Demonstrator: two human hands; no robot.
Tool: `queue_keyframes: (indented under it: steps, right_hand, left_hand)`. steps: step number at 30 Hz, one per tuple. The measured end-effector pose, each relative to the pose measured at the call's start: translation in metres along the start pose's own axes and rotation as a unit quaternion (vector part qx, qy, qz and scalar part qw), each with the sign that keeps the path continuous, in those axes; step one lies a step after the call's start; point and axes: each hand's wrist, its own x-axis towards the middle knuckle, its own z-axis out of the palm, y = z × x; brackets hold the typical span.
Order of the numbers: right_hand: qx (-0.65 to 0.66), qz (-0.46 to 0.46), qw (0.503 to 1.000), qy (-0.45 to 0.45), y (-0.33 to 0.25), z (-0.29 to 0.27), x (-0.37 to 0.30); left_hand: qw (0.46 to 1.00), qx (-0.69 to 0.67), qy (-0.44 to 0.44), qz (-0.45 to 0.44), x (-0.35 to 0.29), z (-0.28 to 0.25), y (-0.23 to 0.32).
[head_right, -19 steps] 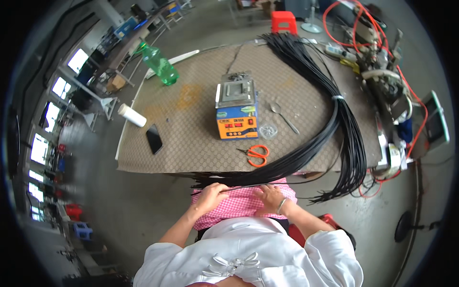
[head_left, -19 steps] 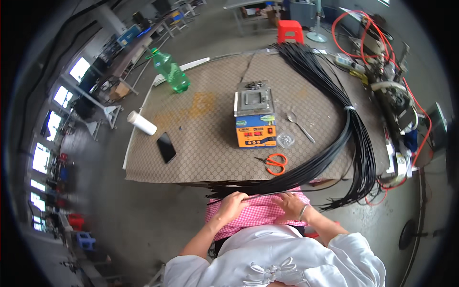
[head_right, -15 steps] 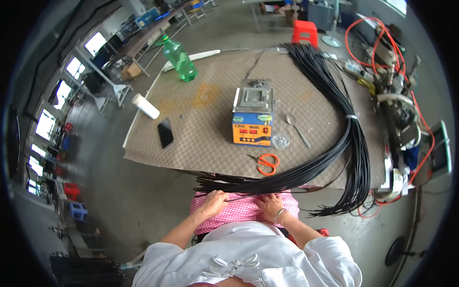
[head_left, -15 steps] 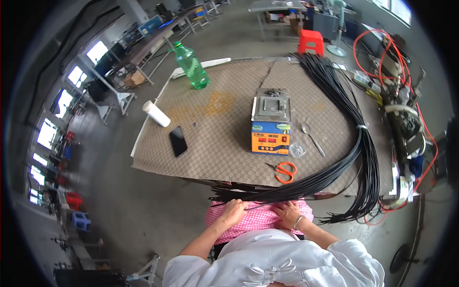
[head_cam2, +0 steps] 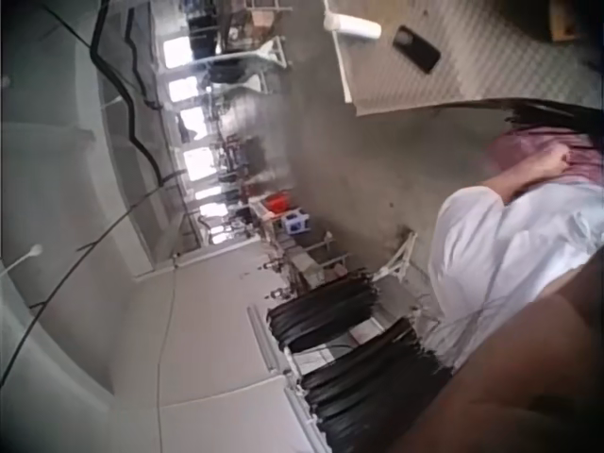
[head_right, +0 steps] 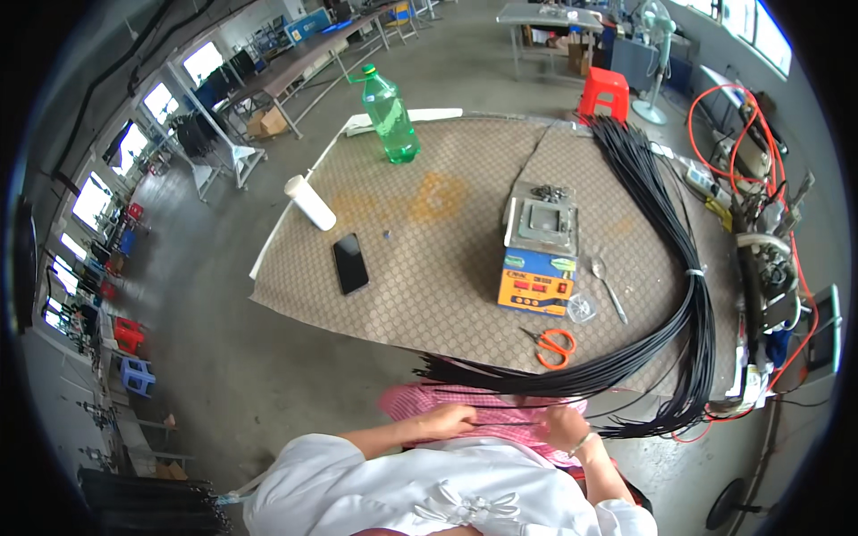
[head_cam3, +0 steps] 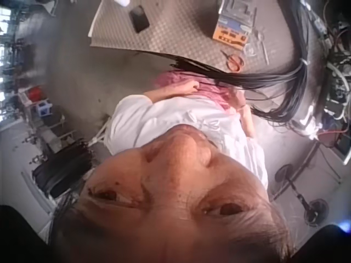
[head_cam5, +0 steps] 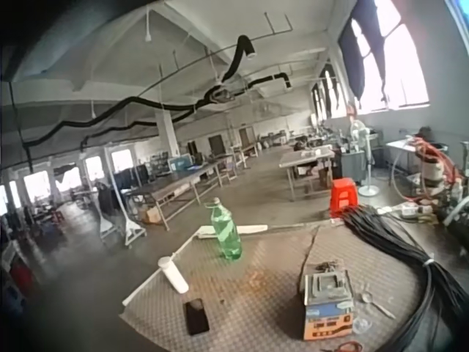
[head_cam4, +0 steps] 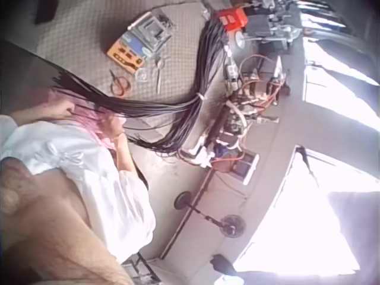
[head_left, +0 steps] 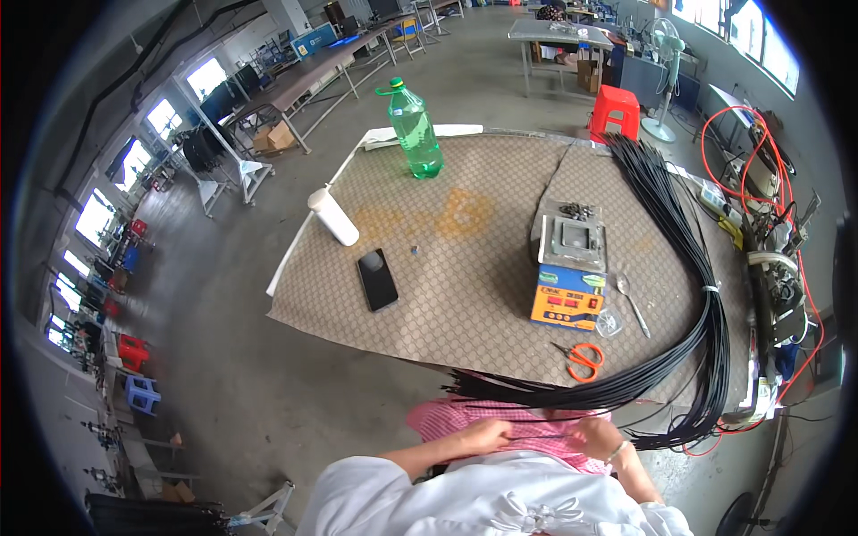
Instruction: Assembling and testing electrical wire harnesses using a specialized terminal machine and manual connectors.
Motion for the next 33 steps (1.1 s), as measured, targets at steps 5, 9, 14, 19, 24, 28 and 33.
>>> queue_keyframes:
  steps: [5, 9, 14, 19, 24, 28, 33]
  right_hand:
    - [0.074, -0.071, 0.976, 0.192, -0.085, -0.034, 0.046]
    - [0.108, -0.059, 0.973, 0.196, -0.082, -0.019, 0.059]
    - [0.060, -0.056, 0.957, 0.278, -0.094, -0.019, 0.068]
    - [0.179, 0.023, 0.946, 0.269, -0.098, -0.023, 0.065]
    - [0.258, 0.017, 0.933, 0.249, -0.079, -0.025, 0.054]
    - [0.174, 0.035, 0.949, 0.261, -0.088, -0.027, 0.051]
    - [0.152, -0.008, 0.949, 0.277, -0.078, -0.025, 0.055]
  left_hand:
    - [0.987, 0.050, 0.119, 0.091, 0.033, -0.043, 0.031]
    - [0.985, -0.100, 0.088, 0.108, 0.032, -0.069, 0.021]
    - [0.954, -0.293, -0.048, -0.042, 0.022, -0.095, 0.006]
    - [0.731, -0.667, -0.126, -0.071, 0.028, -0.098, -0.010]
    - [0.694, -0.707, -0.136, -0.004, 0.039, -0.088, 0.003]
    - [0.897, -0.421, 0.129, -0.039, 0.043, -0.064, 0.018]
    - [0.909, -0.325, 0.259, -0.023, 0.049, -0.059, 0.026]
